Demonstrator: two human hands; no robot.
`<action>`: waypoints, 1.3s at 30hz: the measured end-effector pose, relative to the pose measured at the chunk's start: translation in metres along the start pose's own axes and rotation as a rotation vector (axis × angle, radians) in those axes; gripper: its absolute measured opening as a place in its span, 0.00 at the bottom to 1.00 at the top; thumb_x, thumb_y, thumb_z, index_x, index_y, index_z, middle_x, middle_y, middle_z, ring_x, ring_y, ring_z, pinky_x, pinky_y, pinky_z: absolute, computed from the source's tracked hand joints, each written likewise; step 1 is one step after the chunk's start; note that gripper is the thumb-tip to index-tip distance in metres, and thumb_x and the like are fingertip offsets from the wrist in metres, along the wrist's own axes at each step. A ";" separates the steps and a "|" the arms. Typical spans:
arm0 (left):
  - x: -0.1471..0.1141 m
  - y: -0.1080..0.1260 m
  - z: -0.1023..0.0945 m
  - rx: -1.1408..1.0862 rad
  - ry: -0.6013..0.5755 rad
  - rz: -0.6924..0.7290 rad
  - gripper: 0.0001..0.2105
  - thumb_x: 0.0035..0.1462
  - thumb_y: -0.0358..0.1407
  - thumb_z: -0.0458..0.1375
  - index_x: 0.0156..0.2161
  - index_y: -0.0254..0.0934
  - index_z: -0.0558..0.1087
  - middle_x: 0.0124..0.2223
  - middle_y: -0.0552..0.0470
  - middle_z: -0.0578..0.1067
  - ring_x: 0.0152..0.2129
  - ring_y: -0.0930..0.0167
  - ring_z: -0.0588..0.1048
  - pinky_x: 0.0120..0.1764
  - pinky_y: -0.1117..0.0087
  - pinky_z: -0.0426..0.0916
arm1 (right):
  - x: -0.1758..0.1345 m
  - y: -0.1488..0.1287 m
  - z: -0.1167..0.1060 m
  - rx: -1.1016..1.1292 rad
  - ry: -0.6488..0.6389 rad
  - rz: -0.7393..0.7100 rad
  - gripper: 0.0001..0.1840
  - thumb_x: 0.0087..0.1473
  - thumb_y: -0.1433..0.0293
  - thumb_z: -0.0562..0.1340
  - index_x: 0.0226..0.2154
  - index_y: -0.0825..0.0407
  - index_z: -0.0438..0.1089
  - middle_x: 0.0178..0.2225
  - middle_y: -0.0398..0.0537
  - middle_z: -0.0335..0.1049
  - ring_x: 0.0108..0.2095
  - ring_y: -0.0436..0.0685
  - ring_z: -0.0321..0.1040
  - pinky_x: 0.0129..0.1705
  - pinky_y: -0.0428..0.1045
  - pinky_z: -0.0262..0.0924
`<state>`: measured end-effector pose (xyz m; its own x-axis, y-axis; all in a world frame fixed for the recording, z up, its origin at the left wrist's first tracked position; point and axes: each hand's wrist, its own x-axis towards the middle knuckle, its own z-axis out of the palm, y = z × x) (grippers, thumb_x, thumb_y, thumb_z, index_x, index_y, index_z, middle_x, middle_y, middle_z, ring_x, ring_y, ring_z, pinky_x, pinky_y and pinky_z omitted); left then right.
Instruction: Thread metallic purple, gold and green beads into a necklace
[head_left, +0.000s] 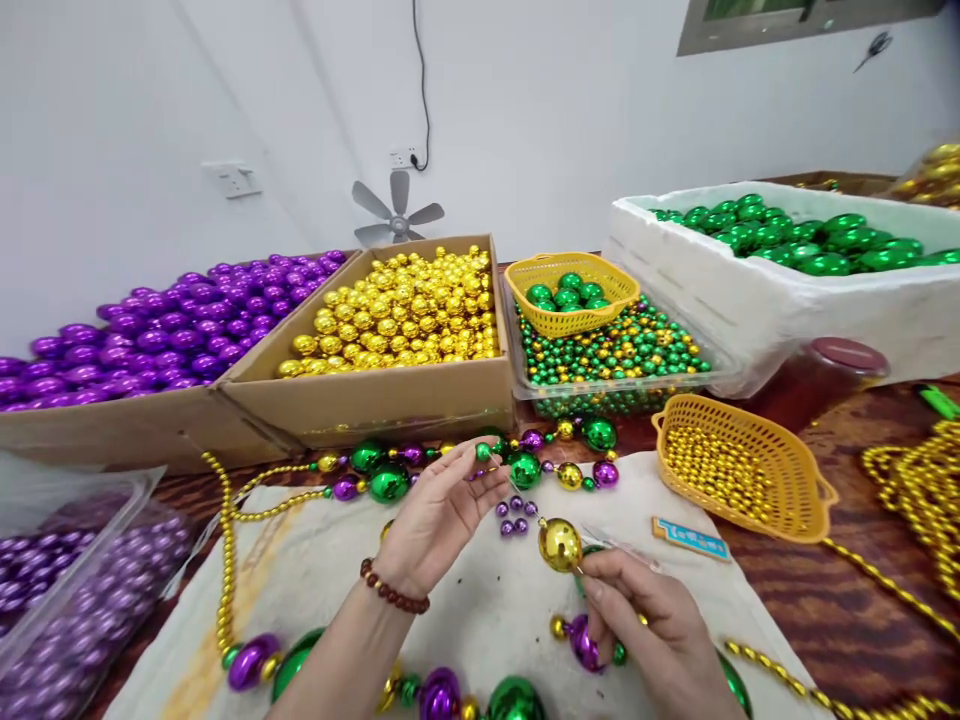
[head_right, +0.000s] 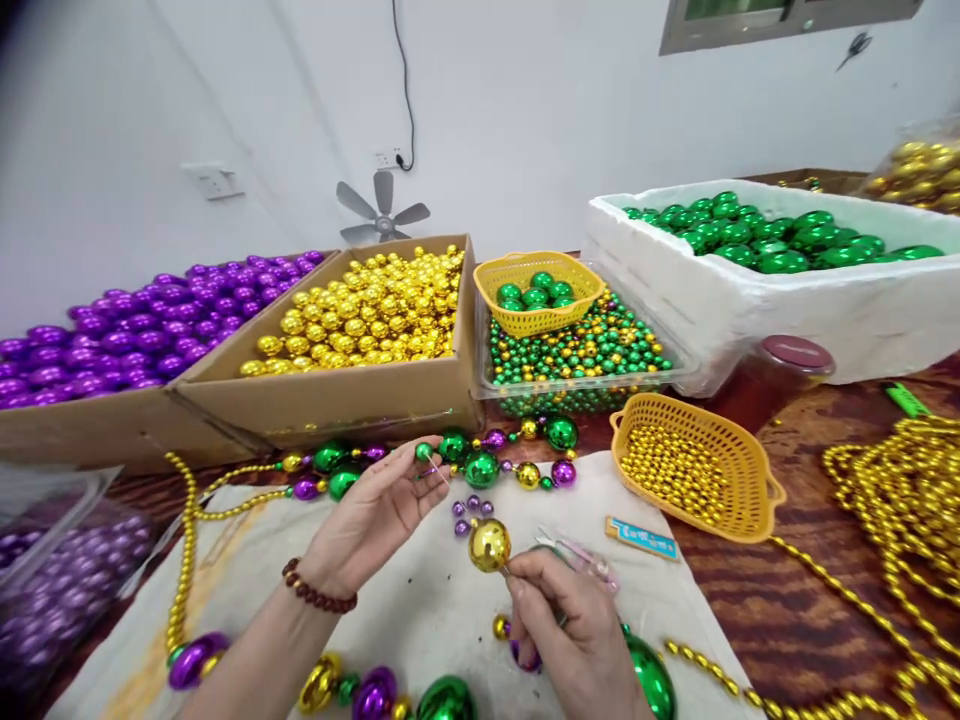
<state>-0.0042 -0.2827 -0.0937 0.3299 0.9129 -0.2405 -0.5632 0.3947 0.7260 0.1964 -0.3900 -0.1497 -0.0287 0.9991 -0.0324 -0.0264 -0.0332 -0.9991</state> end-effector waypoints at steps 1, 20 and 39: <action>-0.002 0.000 -0.003 -0.043 0.019 -0.010 0.10 0.61 0.32 0.58 0.47 0.33 0.75 0.40 0.45 0.78 0.39 0.67 0.77 0.48 0.64 0.71 | -0.001 0.000 0.001 -0.029 -0.016 -0.003 0.16 0.62 0.58 0.56 0.33 0.53 0.70 0.18 0.40 0.66 0.17 0.48 0.62 0.24 0.43 0.58; -0.008 -0.015 0.001 0.034 0.104 0.173 0.07 0.56 0.30 0.62 0.42 0.38 0.74 0.38 0.53 0.74 0.35 0.69 0.77 0.47 0.60 0.70 | -0.007 -0.003 -0.004 -0.271 -0.034 -0.022 0.17 0.63 0.58 0.53 0.32 0.51 0.69 0.17 0.38 0.63 0.17 0.49 0.59 0.23 0.44 0.54; -0.030 -0.056 0.014 0.445 0.055 0.159 0.15 0.48 0.36 0.68 0.43 0.41 0.77 0.40 0.47 0.78 0.38 0.66 0.75 0.42 0.67 0.68 | 0.002 0.017 0.000 -0.058 -0.105 0.088 0.18 0.61 0.55 0.57 0.32 0.52 0.70 0.24 0.44 0.73 0.20 0.50 0.68 0.25 0.44 0.59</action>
<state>0.0276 -0.3338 -0.1179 0.2183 0.9673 -0.1292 -0.2205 0.1779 0.9590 0.1964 -0.3884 -0.1666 -0.1324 0.9840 -0.1195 0.0384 -0.1153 -0.9926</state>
